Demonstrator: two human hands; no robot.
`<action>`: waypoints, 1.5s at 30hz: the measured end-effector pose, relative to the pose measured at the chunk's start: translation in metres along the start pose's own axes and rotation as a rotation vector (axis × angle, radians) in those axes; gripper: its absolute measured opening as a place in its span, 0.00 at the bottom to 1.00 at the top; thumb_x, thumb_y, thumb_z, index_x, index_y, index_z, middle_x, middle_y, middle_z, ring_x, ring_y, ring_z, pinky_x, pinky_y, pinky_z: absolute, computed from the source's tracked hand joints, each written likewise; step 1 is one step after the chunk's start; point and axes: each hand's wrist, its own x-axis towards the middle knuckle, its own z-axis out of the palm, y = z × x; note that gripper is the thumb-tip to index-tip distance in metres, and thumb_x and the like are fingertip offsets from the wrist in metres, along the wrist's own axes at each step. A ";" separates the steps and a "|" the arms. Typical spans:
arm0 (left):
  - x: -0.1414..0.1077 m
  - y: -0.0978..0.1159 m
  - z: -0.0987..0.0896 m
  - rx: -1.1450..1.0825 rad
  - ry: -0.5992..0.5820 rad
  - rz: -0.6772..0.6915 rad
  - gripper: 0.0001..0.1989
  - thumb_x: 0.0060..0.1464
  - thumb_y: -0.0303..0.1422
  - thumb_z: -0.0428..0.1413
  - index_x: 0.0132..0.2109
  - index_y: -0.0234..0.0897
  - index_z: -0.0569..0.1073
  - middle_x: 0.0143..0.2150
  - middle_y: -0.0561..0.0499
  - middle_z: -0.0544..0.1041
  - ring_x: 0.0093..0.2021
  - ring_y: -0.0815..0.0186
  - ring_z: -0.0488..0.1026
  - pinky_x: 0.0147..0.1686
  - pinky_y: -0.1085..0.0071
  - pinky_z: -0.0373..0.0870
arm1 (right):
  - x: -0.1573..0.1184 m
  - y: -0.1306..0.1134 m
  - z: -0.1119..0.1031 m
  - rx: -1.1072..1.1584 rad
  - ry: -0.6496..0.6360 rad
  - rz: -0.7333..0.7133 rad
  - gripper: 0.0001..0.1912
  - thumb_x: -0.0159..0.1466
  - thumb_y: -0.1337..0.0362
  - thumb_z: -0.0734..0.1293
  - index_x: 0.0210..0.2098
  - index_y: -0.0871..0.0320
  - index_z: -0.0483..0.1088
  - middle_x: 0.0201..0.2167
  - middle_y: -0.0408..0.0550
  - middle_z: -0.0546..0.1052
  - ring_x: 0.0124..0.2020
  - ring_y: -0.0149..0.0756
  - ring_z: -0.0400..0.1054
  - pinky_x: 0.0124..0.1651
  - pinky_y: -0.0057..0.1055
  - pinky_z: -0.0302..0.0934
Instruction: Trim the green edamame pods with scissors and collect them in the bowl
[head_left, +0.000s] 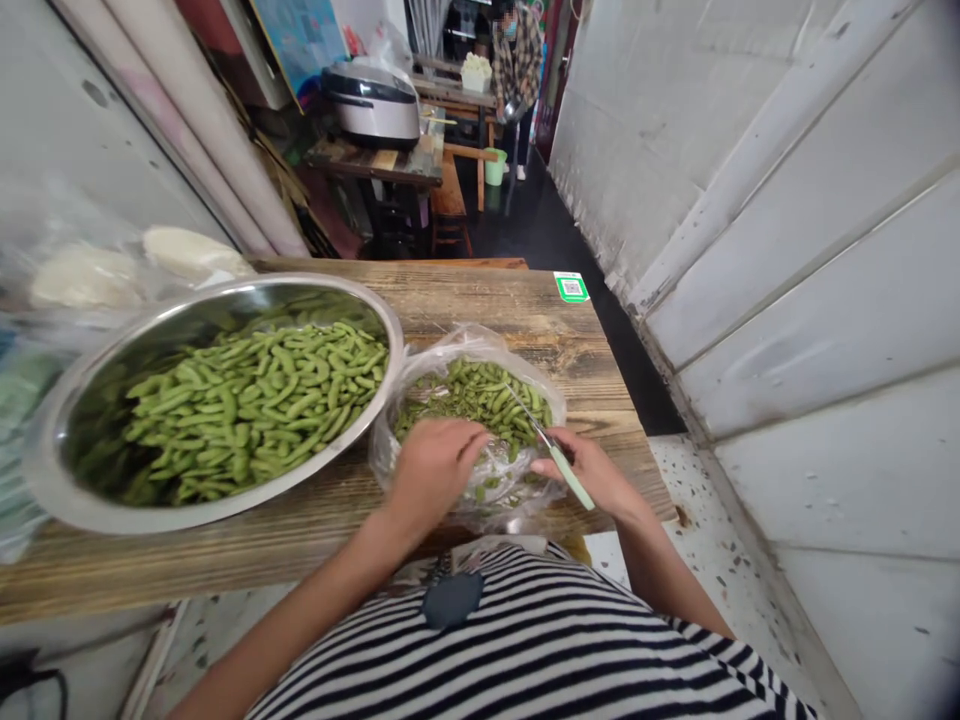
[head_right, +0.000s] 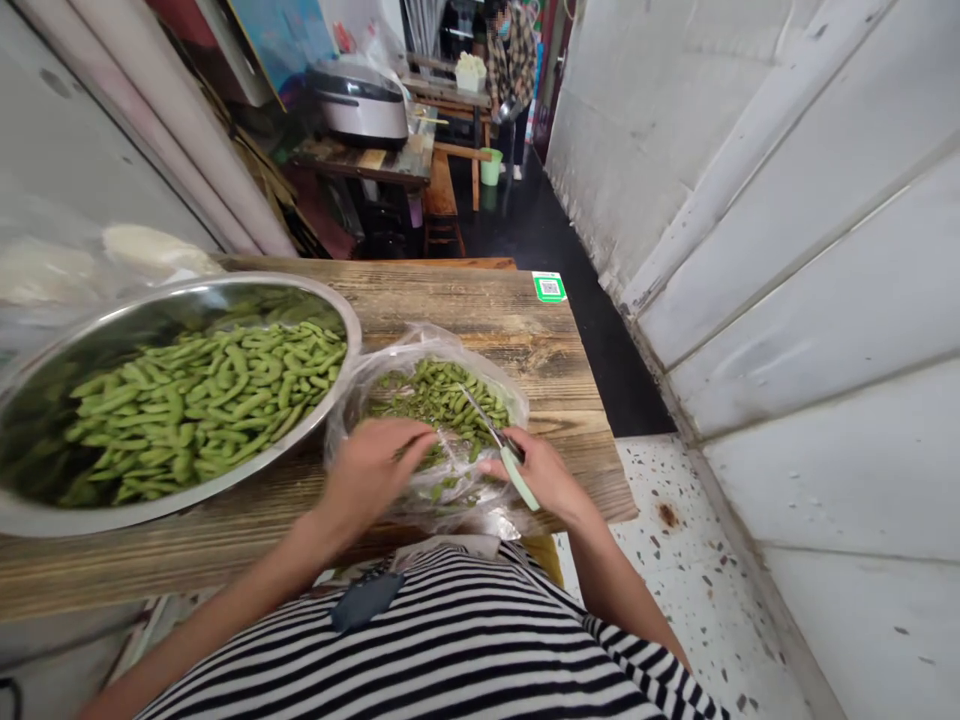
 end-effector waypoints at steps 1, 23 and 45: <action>0.001 -0.010 0.018 0.133 -0.137 0.028 0.06 0.41 0.38 0.64 0.27 0.42 0.77 0.30 0.47 0.78 0.38 0.56 0.72 0.46 0.63 0.63 | -0.001 0.000 0.000 0.015 0.003 0.001 0.22 0.57 0.53 0.68 0.46 0.60 0.70 0.34 0.46 0.73 0.34 0.36 0.65 0.39 0.30 0.59; 0.003 -0.019 0.007 -0.222 -0.119 -0.294 0.14 0.45 0.43 0.60 0.28 0.34 0.73 0.23 0.50 0.75 0.19 0.71 0.68 0.19 0.77 0.61 | 0.001 -0.025 0.016 0.119 -0.258 -0.014 0.23 0.59 0.49 0.66 0.43 0.62 0.71 0.31 0.44 0.71 0.31 0.33 0.62 0.35 0.26 0.58; 0.001 -0.021 0.000 -0.305 -0.059 -0.365 0.16 0.41 0.40 0.63 0.32 0.34 0.70 0.26 0.51 0.76 0.24 0.67 0.73 0.20 0.76 0.65 | 0.008 -0.033 0.039 0.294 -0.235 0.155 0.22 0.53 0.46 0.69 0.34 0.60 0.69 0.15 0.35 0.61 0.15 0.25 0.53 0.18 0.22 0.47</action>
